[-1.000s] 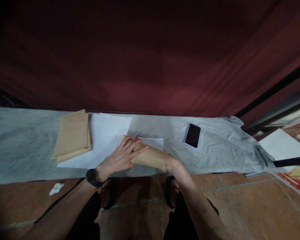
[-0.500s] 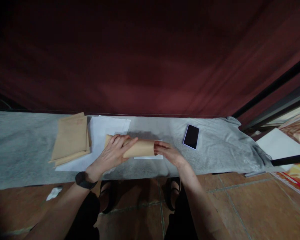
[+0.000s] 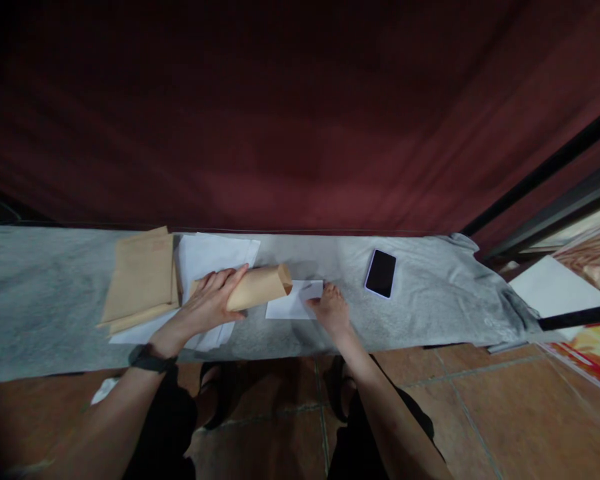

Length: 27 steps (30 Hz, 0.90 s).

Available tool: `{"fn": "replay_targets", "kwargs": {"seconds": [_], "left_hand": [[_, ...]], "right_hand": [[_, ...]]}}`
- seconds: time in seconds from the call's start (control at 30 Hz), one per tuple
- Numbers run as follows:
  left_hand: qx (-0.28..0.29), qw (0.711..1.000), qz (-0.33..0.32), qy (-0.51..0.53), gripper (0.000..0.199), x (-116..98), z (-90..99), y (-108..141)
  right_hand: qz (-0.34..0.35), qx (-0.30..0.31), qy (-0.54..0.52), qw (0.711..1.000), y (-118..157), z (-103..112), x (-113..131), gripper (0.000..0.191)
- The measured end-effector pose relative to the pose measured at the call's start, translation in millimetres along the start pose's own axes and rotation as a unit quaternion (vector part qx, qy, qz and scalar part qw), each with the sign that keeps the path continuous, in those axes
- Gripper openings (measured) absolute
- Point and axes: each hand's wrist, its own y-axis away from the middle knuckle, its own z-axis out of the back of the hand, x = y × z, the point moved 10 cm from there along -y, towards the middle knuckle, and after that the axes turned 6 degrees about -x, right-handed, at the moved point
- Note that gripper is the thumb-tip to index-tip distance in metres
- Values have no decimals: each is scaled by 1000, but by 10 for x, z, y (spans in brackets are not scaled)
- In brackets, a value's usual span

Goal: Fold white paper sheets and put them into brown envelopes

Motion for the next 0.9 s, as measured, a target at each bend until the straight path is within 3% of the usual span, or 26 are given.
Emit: {"fn": "replay_targets", "kwargs": {"seconds": [0.17, 0.33, 0.43, 0.53, 0.63, 0.7, 0.9], "left_hand": [[33, 999, 12, 13, 116, 63, -77, 20], [42, 999, 21, 21, 118, 102, -95, 34], [41, 998, 30, 28, 118, 126, -103, 31], [37, 998, 38, 31, 119, 143, -112, 20], [28, 998, 37, 33, 120, 140, -124, 9], [18, 999, 32, 25, 120, 132, -127, 1], [-20, 999, 20, -33, 122, 96, -57, -40]], "right_hand": [[5, 9, -10, 1000, -36, -12, -2, 31], [25, -40, -163, 986, -170, 148, -140, 9], [6, -113, -276, 954, -284, 411, -352, 15], [11, -173, -416, 893, -322, 656, -463, 25], [25, -161, -507, 846, -305, 697, -406, 30], [27, -138, -513, 847, -285, 648, -335, 31], [44, -71, -440, 894, -291, 490, -256, 34]]}}
